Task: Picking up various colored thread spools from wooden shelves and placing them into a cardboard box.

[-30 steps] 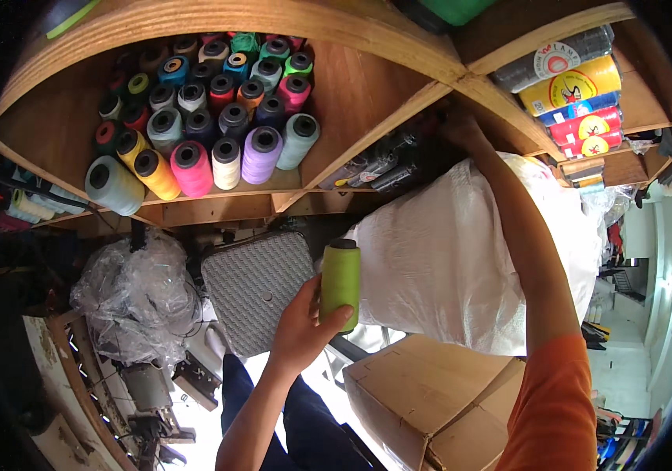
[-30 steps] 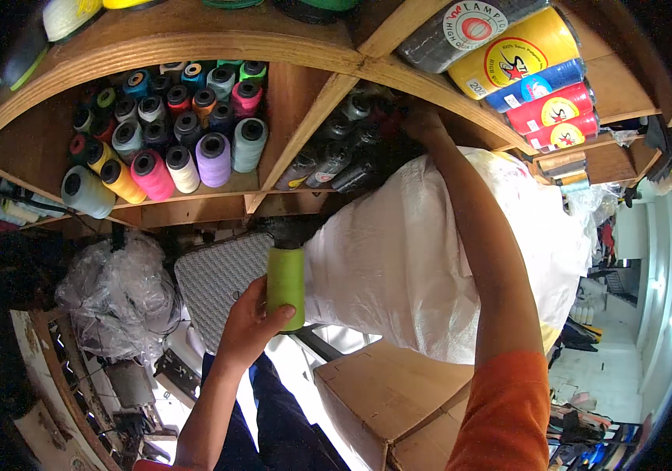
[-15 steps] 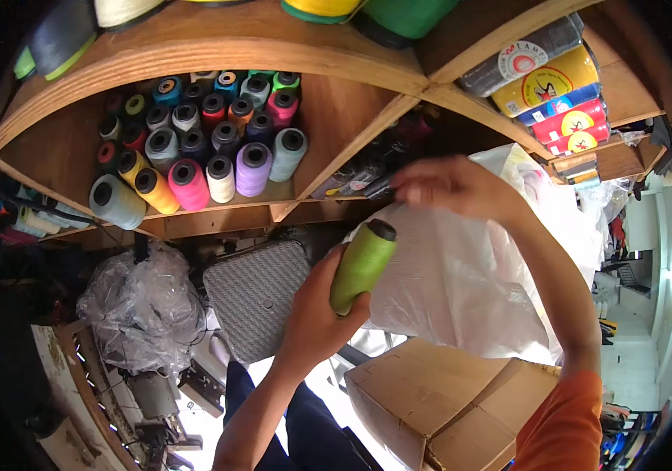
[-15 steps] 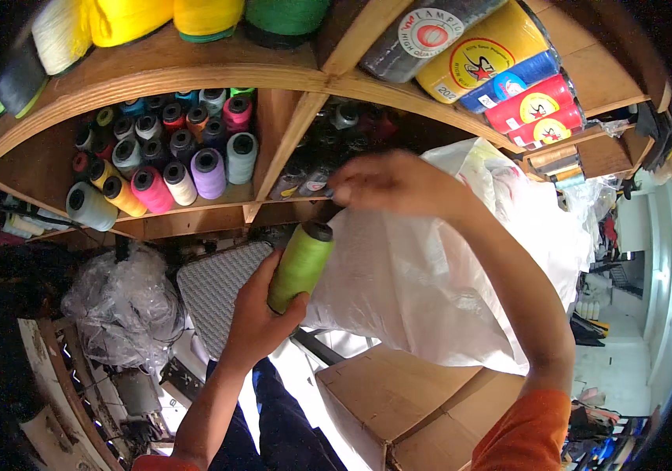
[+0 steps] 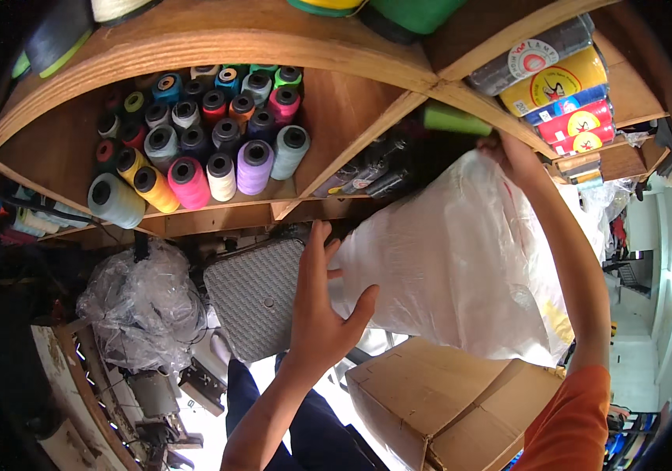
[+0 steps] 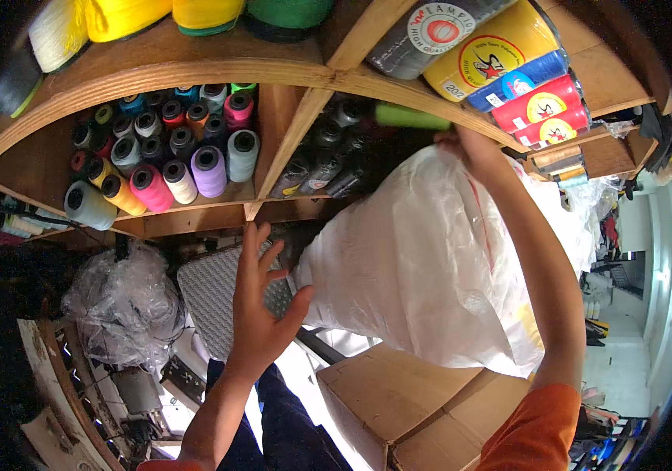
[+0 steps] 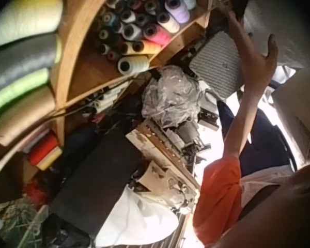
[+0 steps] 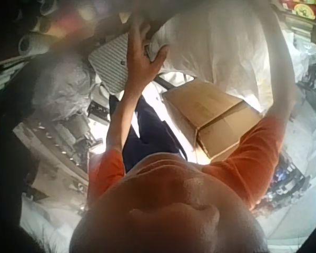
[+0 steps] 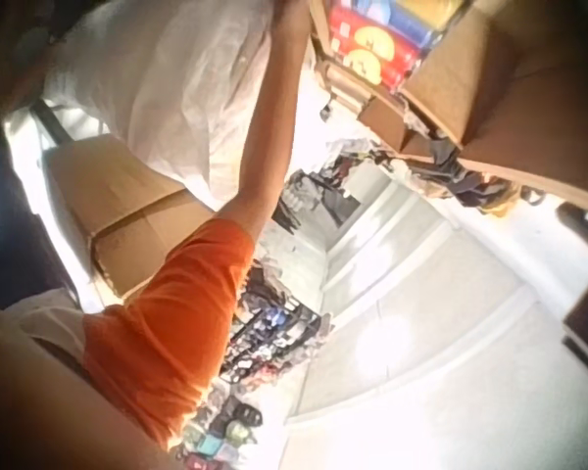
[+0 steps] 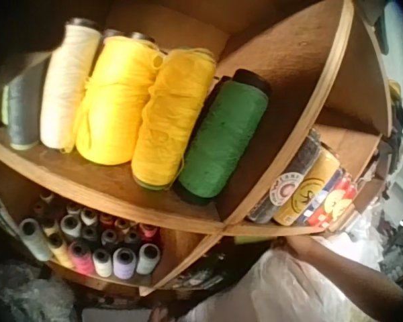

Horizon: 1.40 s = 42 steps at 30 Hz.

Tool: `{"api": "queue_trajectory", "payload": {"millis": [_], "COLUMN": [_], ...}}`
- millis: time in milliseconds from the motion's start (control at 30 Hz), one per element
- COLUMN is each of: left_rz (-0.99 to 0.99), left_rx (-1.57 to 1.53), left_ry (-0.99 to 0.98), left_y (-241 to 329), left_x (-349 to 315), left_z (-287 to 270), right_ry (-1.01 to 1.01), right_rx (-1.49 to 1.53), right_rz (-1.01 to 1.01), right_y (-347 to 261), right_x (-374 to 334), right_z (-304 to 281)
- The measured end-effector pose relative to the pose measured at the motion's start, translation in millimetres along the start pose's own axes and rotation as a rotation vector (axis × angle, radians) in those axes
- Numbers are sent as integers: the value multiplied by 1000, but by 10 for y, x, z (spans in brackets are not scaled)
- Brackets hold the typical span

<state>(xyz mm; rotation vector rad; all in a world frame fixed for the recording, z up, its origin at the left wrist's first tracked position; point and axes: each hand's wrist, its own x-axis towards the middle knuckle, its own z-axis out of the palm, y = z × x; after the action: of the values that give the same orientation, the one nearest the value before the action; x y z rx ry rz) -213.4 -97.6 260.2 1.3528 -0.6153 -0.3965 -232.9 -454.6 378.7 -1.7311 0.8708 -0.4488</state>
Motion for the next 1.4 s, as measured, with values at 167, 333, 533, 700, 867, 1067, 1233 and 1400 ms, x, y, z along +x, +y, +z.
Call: {"api": "queue_trajectory", "payload": {"millis": [167,333,533,700,867,1067,1233,1400], "left_rz": [-66,-91,-96,-77,-98,-128,-101,-67], "left_rx": [17,27,-6,-11,16,4,30,67], "left_ry": [-20,-24,-6,29,18,29,34,-148], "left_y": [-199,-177,-203,-262,-334,-357,-282,53], "left_x": [-109,-122,-43,-34,-17,-9,-41,-124], "left_z": [-23,-71,-110,-132,-123,-107,-144,-169], "right_ry": [53,79,7,-121,-187,-96,-199,-307], "right_rx": [-868,-1671,-1584,-1596,-1598,-1497,-1230,-251], "right_rz": [82,-487,-480,-372,-274,-640,-595,-601], "right_y": [124,403,256,275,377,811,1002,1028], "right_x": [468,1179,1138,1052,1025,1291,1472,1178], "right_z": [-204,-479,-422,-132,55,-35,-124,-876]}}
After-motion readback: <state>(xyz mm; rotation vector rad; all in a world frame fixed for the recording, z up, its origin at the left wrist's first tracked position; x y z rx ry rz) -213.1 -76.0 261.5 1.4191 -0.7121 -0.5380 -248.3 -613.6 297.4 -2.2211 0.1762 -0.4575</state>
